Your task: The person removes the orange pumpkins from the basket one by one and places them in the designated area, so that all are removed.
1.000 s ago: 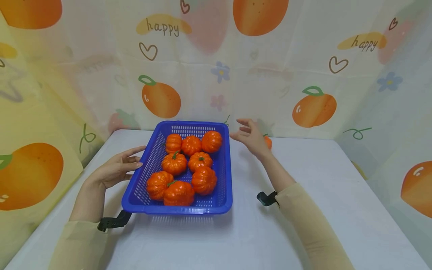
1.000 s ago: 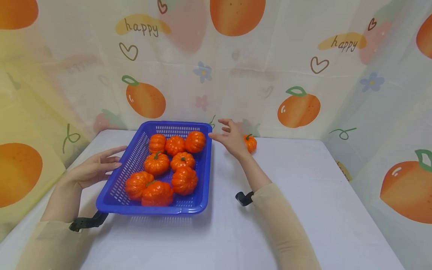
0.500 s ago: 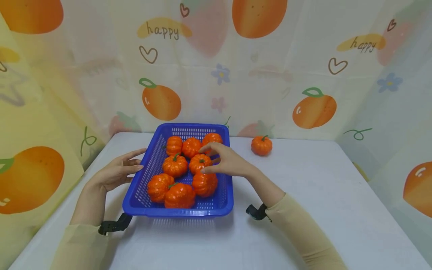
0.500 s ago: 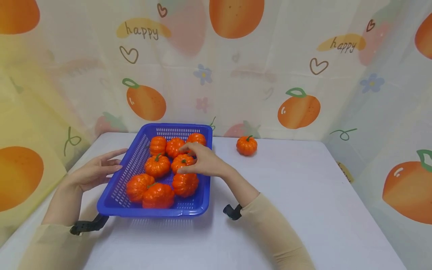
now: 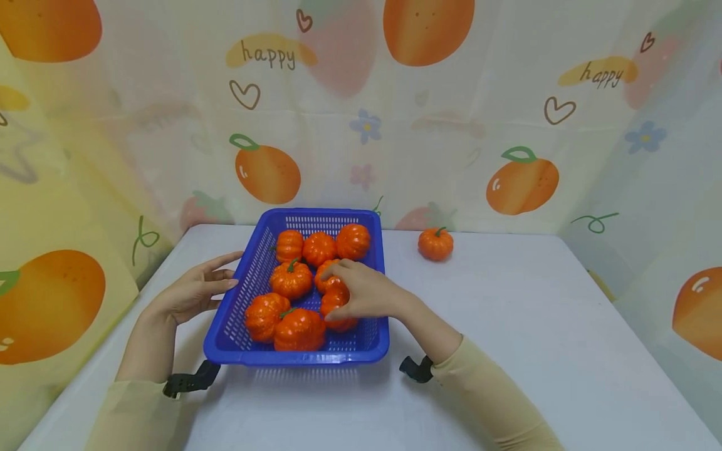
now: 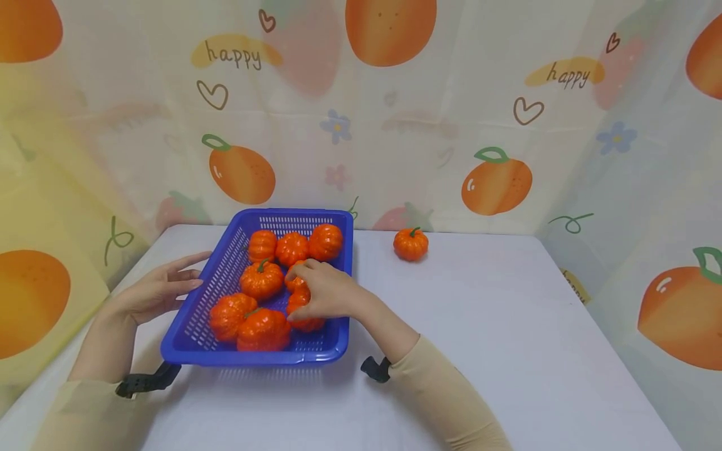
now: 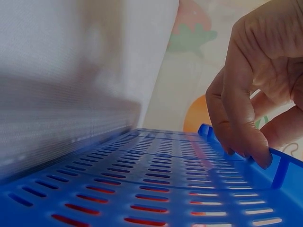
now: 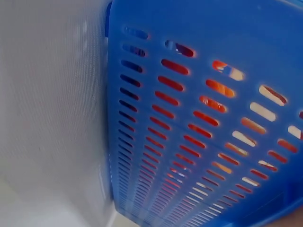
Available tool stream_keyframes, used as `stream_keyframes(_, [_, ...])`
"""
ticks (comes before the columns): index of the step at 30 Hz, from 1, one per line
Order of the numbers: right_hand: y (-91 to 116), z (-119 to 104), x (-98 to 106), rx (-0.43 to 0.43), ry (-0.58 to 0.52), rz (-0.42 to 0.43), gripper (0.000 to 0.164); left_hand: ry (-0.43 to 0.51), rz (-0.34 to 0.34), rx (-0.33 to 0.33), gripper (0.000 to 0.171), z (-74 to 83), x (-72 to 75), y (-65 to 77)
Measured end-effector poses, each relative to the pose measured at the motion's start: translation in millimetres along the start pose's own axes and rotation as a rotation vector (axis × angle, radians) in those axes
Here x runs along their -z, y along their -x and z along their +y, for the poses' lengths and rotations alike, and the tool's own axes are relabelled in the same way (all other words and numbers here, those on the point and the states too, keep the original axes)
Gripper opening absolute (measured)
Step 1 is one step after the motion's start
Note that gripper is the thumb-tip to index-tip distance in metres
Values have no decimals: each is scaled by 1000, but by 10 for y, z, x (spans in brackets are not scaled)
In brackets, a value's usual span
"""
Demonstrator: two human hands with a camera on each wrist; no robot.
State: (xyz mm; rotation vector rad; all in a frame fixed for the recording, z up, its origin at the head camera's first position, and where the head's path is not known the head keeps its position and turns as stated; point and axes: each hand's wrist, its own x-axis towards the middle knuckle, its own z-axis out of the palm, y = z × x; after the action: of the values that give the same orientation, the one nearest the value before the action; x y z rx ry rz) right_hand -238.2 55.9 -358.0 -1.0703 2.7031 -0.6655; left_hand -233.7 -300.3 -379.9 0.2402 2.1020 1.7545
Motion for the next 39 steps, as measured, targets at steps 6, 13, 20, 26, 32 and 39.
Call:
stream_keyframes(6, [9,-40,-36,-72,141,-27,72,-4,4,5,73,2,-4,0])
stream_keyframes(13, [-11,-68,-115,-105,308,-48,86,-13,3,10,72,-1,1,1])
stream_keyframes(20, [-13,-117,-121,-124,366,-58,82,-44,17,29,72,7,11,-4])
stream_keyframes(26, [13,-108,-111,-102,325,-26,75,-54,15,36,73,9,15,-4])
stream_keyframes(32, [99,-93,-58,-71,210,52,72,-48,7,32,73,7,12,-6])
stream_keyframes(39, [274,-89,105,-19,49,177,69,-39,13,26,72,17,13,-5])
